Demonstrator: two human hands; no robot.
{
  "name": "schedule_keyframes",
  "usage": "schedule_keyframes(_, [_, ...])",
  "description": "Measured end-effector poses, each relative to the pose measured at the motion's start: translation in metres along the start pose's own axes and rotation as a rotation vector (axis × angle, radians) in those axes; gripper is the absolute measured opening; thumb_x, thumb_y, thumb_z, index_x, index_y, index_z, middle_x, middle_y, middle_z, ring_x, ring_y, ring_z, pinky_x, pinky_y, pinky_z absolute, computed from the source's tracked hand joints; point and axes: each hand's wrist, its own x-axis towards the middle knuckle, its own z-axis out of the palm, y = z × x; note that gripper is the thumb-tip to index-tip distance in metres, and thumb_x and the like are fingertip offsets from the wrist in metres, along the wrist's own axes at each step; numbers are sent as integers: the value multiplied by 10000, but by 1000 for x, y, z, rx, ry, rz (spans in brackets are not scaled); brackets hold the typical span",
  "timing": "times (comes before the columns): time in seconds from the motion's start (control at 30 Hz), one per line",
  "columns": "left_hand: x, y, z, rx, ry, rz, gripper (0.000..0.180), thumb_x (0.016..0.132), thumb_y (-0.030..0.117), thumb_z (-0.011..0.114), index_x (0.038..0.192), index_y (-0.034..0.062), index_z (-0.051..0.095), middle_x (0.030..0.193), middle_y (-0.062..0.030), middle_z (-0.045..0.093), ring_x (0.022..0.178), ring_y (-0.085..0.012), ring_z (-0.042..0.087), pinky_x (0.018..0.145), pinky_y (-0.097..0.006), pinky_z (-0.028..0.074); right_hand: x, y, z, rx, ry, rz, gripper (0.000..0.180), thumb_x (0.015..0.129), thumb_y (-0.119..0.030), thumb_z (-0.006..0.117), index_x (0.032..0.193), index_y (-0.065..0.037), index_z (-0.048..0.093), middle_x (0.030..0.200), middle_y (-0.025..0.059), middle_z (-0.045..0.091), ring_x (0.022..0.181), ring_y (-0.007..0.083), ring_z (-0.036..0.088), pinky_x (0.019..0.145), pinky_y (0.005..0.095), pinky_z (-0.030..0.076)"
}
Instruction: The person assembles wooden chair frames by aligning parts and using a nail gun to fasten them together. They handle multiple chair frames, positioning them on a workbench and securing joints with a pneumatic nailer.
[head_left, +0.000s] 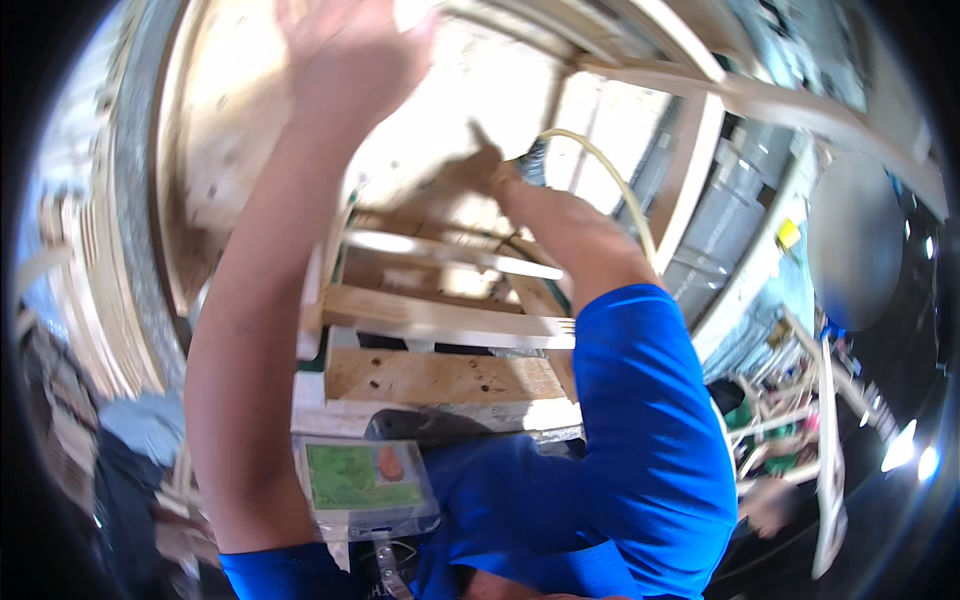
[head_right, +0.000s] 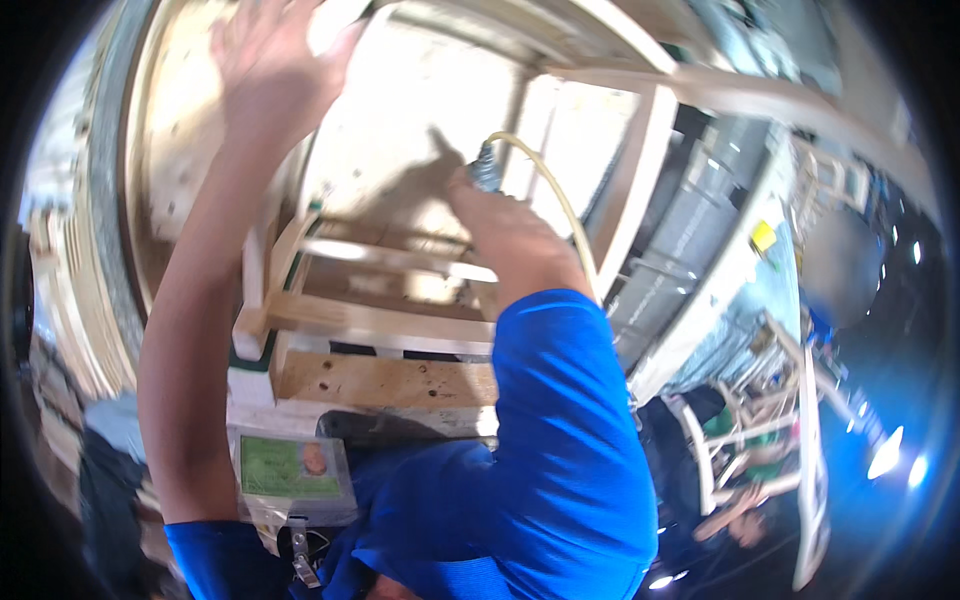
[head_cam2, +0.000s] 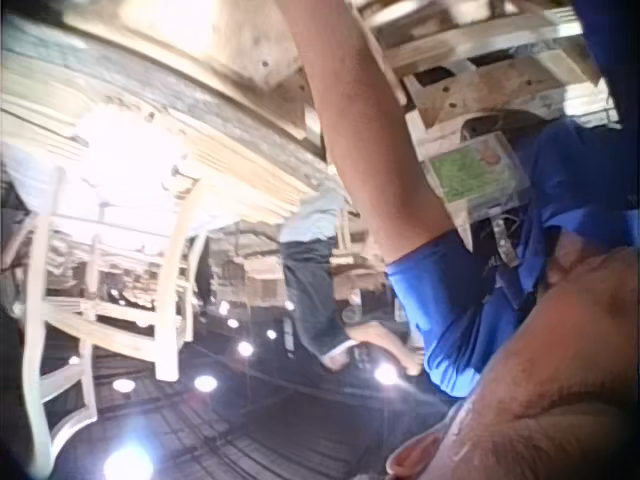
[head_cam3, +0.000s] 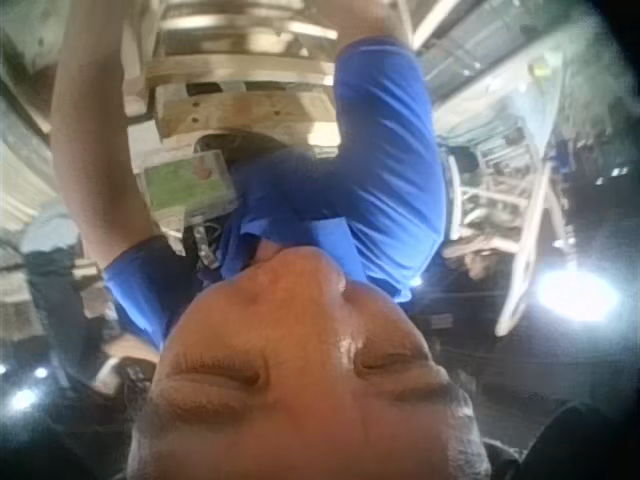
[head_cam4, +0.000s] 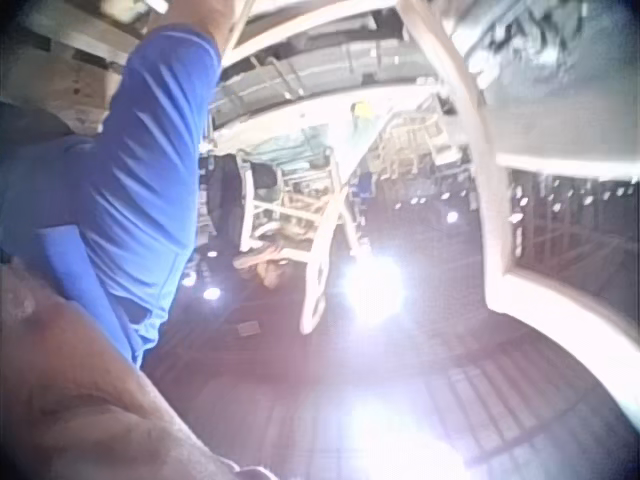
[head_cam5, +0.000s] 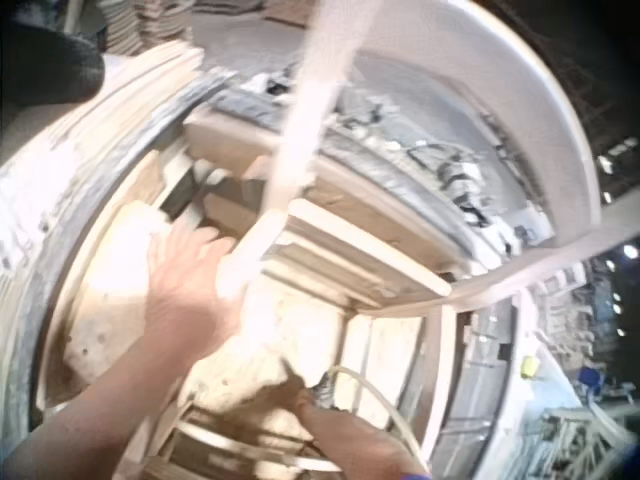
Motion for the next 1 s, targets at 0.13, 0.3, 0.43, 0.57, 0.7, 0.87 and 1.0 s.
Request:
schedule_keyframes(0.13, [-6,-7,6,20,-34,16,499,897,406,720,1322,153,657,1364,-82,628,1373,-383,487,1124,-657,304,-56,1,33,299,-5,104,443,911,-342,731,1296,-123,717,1318,90,686,1221,361,631,988,659,490])
schedule_keyframes(0.3, [3,4,-6,117,-288,-18,544,948,429,625,1412,146,593,1461,-103,558,1459,-384,381,1177,-693,220,-183,-32,71,691,616,469,570,879,-230,700,1345,87,612,1306,267,650,1172,374,654,951,671,481])
schedule_keyframes(0.43, [8,17,-19,166,-269,-49,532,946,439,627,1385,139,611,1428,-108,585,1452,-364,396,1175,-649,261,-305,-64,95,680,996,621,773,865,-207,707,1440,209,402,1166,238,695,1064,314,693,803,431,567])
schedule_keyframes(0.57, [13,33,-46,174,-290,-71,530,936,450,643,1367,142,622,1418,-110,592,1439,-367,406,1168,-641,272,-469,-117,139,896,1276,717,667,960,-207,609,1478,139,372,999,224,674,889,381,698,763,476,566])
schedule_keyframes(0.7, [13,53,-64,142,-311,-92,522,933,446,648,1358,143,625,1413,-110,595,1432,-367,411,1163,-642,277,-557,-180,211,1128,1288,944,402,905,-308,743,1137,-25,576,955,189,651,913,395,679,775,505,547])
schedule_keyframes(0.87, [11,66,-77,152,-316,-79,519,939,436,649,1360,135,619,1411,-100,597,1434,-361,412,1167,-640,273,-572,-245,324,1142,1353,1454,371,879,-229,751,1099,-33,527,990,194,600,907,425,645,775,522,529])
schedule_keyframes(1.0, [10,73,-87,179,-356,-107,528,946,437,646,1372,126,611,1434,-91,588,1440,-359,409,1174,-633,270,-514,-263,419,1160,1248,1728,336,851,-141,734,1078,-39,508,1032,189,575,941,433,629,780,535,515])
